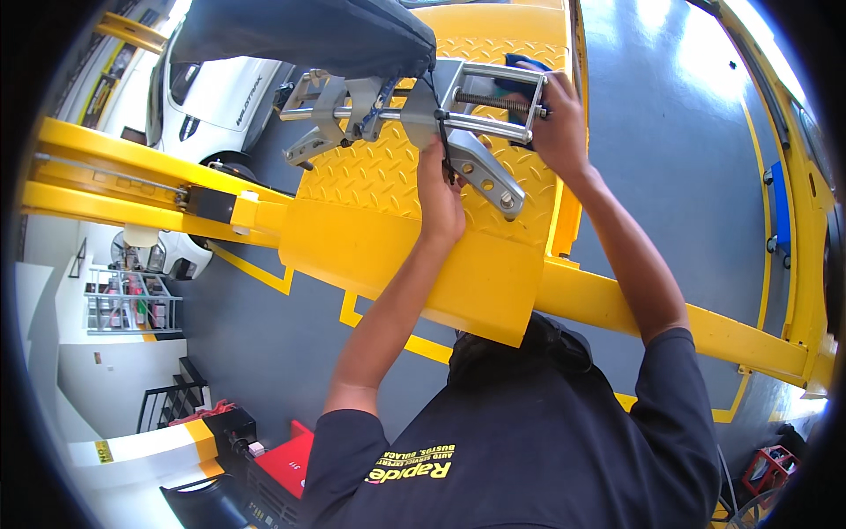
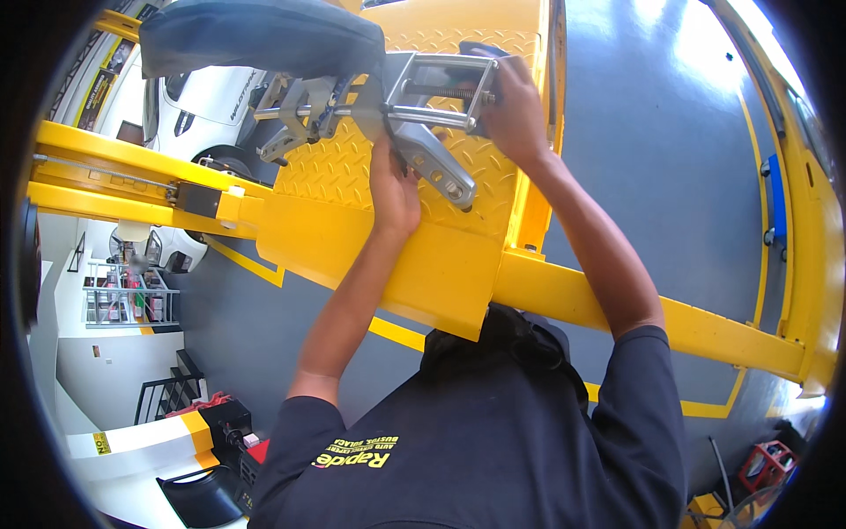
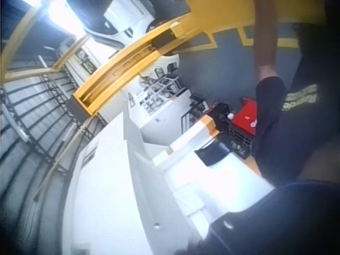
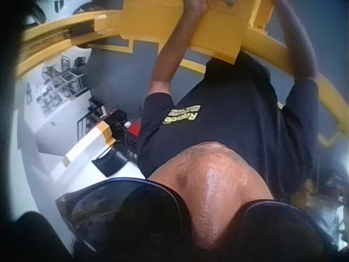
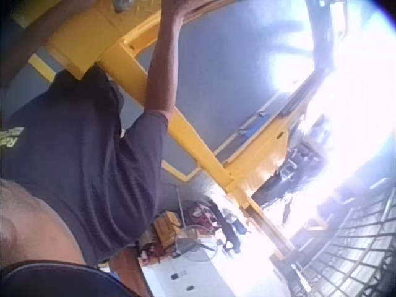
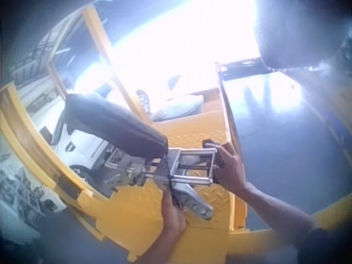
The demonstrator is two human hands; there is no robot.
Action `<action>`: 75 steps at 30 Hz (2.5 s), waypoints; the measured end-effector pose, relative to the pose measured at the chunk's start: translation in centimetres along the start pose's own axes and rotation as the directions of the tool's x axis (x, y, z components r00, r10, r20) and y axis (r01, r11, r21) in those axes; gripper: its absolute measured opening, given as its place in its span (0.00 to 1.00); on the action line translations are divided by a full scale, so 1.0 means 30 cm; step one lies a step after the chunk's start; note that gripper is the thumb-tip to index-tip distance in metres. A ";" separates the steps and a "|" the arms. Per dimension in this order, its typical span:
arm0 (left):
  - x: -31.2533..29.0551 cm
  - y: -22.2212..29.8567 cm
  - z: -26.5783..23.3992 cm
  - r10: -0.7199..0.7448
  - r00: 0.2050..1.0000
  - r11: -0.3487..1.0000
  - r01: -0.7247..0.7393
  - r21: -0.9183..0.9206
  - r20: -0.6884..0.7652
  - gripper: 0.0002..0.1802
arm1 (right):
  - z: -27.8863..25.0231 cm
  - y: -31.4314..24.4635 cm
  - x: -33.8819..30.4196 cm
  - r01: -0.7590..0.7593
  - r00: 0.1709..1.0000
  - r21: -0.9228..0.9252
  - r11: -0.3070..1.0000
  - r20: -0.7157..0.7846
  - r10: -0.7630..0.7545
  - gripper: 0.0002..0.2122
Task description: The person walks through a garage, retrieves a green cloth, and wipes a metal alignment fixture mounted on a yellow car lift. The person repeatedly wipes different parts of the fixture with the cloth.
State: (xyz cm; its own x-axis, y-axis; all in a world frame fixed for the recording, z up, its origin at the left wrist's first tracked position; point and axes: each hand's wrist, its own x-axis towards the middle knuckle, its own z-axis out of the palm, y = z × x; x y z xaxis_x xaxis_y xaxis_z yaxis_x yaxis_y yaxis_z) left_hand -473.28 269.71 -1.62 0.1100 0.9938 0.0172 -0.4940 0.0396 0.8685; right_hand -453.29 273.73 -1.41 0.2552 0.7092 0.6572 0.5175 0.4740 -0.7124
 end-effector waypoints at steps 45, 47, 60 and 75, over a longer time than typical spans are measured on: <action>0.021 -0.016 -0.014 0.090 0.995 0.977 -0.095 0.189 0.031 0.19 | -0.030 0.117 -0.026 0.471 0.880 -0.523 0.710 0.336 -0.336 0.19; 0.017 -0.006 -0.003 0.075 0.997 0.977 -0.079 0.196 0.028 0.18 | -0.095 0.137 -0.008 0.310 0.950 -0.444 0.841 0.128 -0.283 0.20; 0.020 -0.010 -0.010 0.087 0.996 0.990 -0.089 0.108 0.021 0.20 | -0.075 -0.260 -0.071 0.493 0.869 -0.480 0.725 0.308 -0.387 0.15; 0.012 -0.002 -0.012 0.045 0.999 0.996 -0.046 0.080 0.026 0.20 | 0.021 -0.455 0.082 0.400 0.793 -0.568 0.719 0.608 0.039 0.17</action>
State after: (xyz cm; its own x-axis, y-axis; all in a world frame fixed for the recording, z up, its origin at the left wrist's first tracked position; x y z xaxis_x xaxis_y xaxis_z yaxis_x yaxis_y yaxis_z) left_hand -473.52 270.11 -1.84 0.1101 0.9916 0.0686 -0.4279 -0.0151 0.9037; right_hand -460.23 269.35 9.77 -0.2741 0.8980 0.3442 0.9381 0.3285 -0.1099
